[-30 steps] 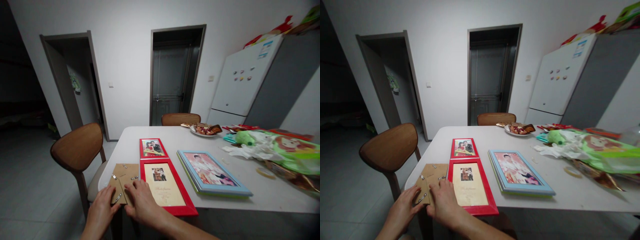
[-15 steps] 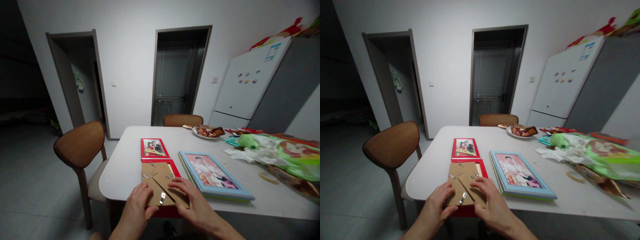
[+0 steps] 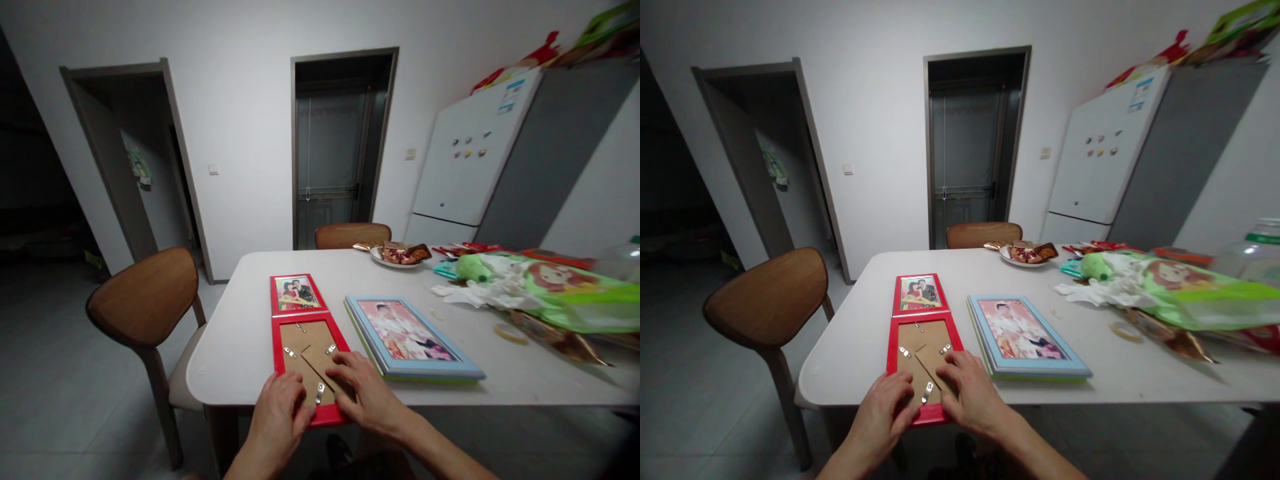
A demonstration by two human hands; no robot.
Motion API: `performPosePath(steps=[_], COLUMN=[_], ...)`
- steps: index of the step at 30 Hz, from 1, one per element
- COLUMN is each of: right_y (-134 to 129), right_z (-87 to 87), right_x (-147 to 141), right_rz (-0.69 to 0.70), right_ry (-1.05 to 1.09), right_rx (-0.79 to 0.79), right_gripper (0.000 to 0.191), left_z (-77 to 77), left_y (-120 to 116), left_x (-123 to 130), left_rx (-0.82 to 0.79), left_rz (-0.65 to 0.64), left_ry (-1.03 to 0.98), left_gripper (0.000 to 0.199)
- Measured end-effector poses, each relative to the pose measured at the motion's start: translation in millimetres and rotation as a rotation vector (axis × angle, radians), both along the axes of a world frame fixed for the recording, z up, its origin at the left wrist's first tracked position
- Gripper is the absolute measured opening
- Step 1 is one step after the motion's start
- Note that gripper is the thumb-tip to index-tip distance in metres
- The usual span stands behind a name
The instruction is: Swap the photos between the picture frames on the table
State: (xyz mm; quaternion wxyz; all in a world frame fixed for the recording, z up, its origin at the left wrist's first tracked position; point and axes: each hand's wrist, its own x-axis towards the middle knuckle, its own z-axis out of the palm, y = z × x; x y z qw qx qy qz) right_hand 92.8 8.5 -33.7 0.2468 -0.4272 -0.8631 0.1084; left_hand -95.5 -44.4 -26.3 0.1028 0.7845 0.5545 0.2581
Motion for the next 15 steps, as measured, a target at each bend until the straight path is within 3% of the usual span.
performPosePath(steps=[4,9,15], right_y=[9,23,27], right_z=[3.2,7.5,7.3], right_x=[-5,-13,-13], right_rz=[-0.102,-0.269,-0.218], right_ry=[-0.065,-0.229,-0.213], right_rx=[0.046,0.075,0.049], right_gripper=[0.026,0.030,0.035], left_z=[-4.6,-4.5,-4.5], left_y=[-6,-6,-6], left_x=[-2,-1,0], left_rx=[-0.022,-0.050,-0.069], left_rz=[-0.016,0.002,0.036], left_ry=[0.050,0.053,0.018], left_gripper=[0.036,0.039,0.048])
